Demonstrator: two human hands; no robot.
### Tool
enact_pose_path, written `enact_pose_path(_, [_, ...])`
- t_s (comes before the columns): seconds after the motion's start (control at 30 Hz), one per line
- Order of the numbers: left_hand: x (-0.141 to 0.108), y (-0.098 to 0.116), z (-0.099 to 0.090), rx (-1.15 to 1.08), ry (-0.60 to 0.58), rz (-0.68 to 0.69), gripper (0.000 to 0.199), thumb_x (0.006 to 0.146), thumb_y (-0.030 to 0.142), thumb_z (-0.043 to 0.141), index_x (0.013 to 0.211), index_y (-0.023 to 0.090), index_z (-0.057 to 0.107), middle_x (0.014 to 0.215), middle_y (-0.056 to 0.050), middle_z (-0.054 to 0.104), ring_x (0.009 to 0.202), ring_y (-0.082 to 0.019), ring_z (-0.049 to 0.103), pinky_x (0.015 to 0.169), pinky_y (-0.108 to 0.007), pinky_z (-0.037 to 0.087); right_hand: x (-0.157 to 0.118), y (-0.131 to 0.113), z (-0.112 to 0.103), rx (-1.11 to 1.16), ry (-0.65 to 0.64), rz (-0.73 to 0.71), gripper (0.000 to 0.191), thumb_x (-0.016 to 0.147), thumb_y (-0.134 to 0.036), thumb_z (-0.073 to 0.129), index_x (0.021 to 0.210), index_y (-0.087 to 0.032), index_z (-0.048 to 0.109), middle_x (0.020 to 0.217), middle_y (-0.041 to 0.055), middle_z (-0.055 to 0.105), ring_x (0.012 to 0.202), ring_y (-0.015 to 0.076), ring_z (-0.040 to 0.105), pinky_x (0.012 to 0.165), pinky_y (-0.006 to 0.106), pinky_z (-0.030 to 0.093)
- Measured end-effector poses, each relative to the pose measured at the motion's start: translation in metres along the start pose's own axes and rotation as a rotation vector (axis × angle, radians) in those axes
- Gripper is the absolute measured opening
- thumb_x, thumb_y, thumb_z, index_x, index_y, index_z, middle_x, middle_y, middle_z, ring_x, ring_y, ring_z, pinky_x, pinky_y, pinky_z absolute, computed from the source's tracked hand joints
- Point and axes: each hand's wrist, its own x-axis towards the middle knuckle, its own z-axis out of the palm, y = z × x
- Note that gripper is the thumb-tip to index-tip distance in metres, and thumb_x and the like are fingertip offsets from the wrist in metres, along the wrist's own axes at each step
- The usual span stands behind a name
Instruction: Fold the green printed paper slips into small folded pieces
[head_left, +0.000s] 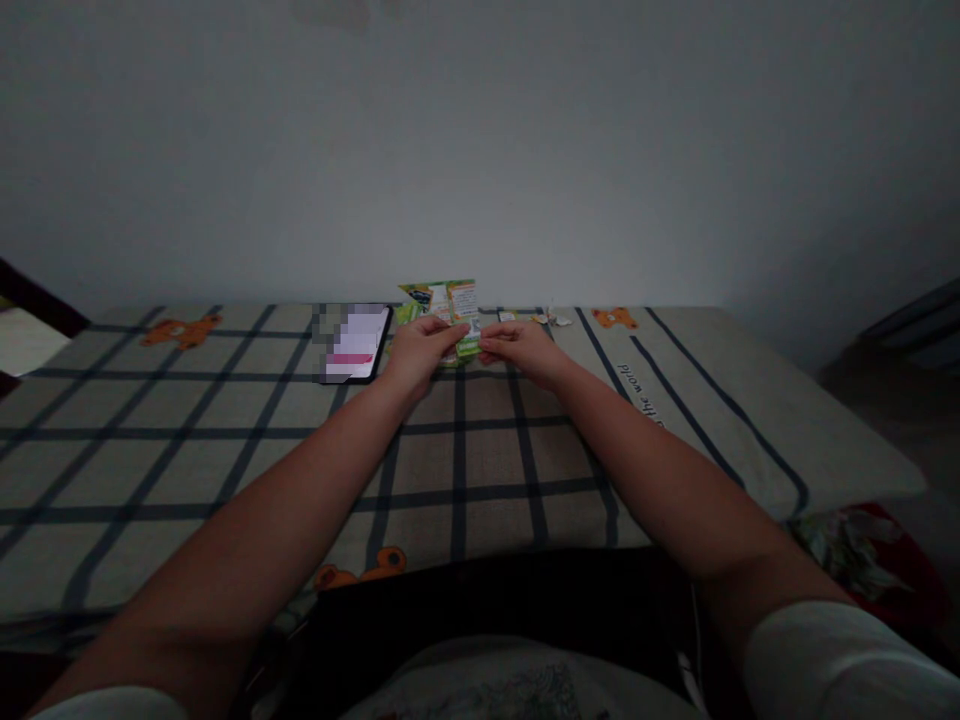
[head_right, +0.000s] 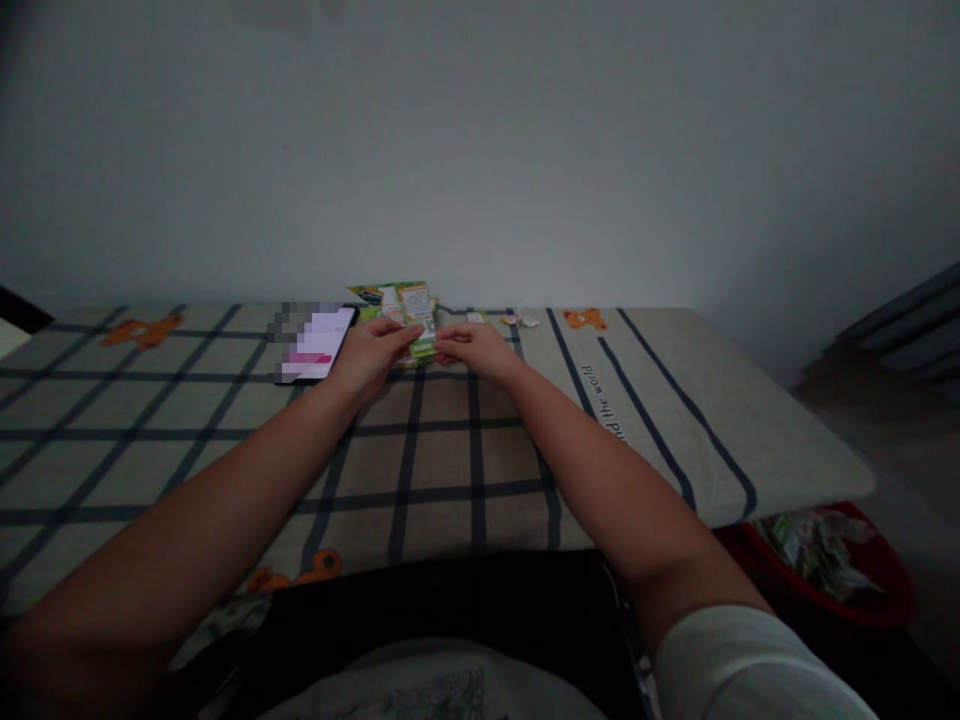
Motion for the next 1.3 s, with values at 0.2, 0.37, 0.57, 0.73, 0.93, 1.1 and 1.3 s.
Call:
enact_pose_path(0.2, [0.003, 0.0, 0.0, -0.088, -0.013, -0.036, 0.034, 0.054, 0.037, 0.089, 0.069, 0.014, 0.068, 0.067, -0.002, 0.066, 0.059, -0.011, 0.056, 0.057, -0.024, 0.042, -0.001, 0.0, 0.003, 0.024, 0.005, -0.013, 0.026, 0.065, -0.025, 0.085, 0.087, -0.016, 0.073, 0.079, 0.0019, 0.074, 0.071, 0.0122, 0.068, 0.077, 0.03, 0.058])
enact_pose_path(0.37, [0.001, 0.004, 0.0, -0.136, -0.037, -0.1, 0.032, 0.055, 0.033, 0.088, 0.067, 0.014, 0.065, 0.07, -0.003, 0.067, 0.06, -0.011, 0.058, 0.059, -0.025, 0.045, -0.004, -0.004, 0.005, 0.008, 0.017, -0.026, 0.026, 0.062, -0.023, 0.085, 0.084, -0.017, 0.072, 0.07, 0.0, 0.071, 0.065, 0.0116, 0.065, 0.068, 0.027, 0.055])
enact_pose_path(0.57, [-0.001, 0.001, -0.003, -0.067, -0.159, -0.147, 0.032, 0.058, 0.034, 0.087, 0.074, 0.013, 0.07, 0.079, -0.007, 0.071, 0.067, -0.014, 0.062, 0.062, -0.026, 0.047, -0.001, -0.007, 0.002, 0.049, 0.044, -0.039, 0.029, 0.069, -0.041, 0.081, 0.082, -0.017, 0.071, 0.072, 0.0002, 0.07, 0.066, 0.0112, 0.063, 0.071, 0.028, 0.055])
enact_pose_path(0.73, [-0.002, -0.002, -0.003, -0.03, -0.236, -0.175, 0.03, 0.059, 0.033, 0.087, 0.076, 0.012, 0.073, 0.08, -0.009, 0.072, 0.069, -0.014, 0.063, 0.065, -0.026, 0.048, 0.003, -0.006, -0.001, 0.103, 0.138, -0.088, 0.034, 0.06, -0.043, 0.086, 0.074, -0.018, 0.067, 0.066, -0.0024, 0.066, 0.062, 0.01, 0.06, 0.071, 0.028, 0.055])
enact_pose_path(0.93, [-0.003, 0.001, -0.002, -0.007, -0.235, -0.169, 0.029, 0.057, 0.033, 0.088, 0.07, 0.013, 0.072, 0.072, -0.006, 0.069, 0.062, -0.012, 0.058, 0.058, -0.025, 0.043, 0.002, -0.006, 0.001, 0.131, 0.17, -0.035, 0.03, 0.062, -0.037, 0.085, 0.074, -0.017, 0.066, 0.069, -0.0011, 0.067, 0.066, 0.0111, 0.061, 0.073, 0.029, 0.055])
enact_pose_path(1.1, [-0.007, 0.007, 0.0, 0.007, -0.235, -0.164, 0.029, 0.056, 0.034, 0.088, 0.065, 0.014, 0.07, 0.068, -0.004, 0.067, 0.059, -0.011, 0.054, 0.055, -0.024, 0.04, 0.002, -0.008, 0.001, 0.141, 0.196, -0.051, 0.032, 0.062, -0.04, 0.084, 0.077, -0.018, 0.068, 0.074, 0.0001, 0.069, 0.07, 0.0117, 0.062, 0.074, 0.028, 0.055])
enact_pose_path(1.3, [-0.009, 0.005, 0.001, 0.033, -0.208, -0.13, 0.029, 0.061, 0.039, 0.087, 0.066, 0.016, 0.069, 0.064, -0.003, 0.064, 0.056, -0.011, 0.053, 0.054, -0.026, 0.041, 0.0, -0.012, 0.003, 0.168, 0.237, -0.094, 0.031, 0.057, -0.039, 0.087, 0.071, -0.019, 0.067, 0.073, -0.0005, 0.07, 0.069, 0.012, 0.062, 0.074, 0.028, 0.056])
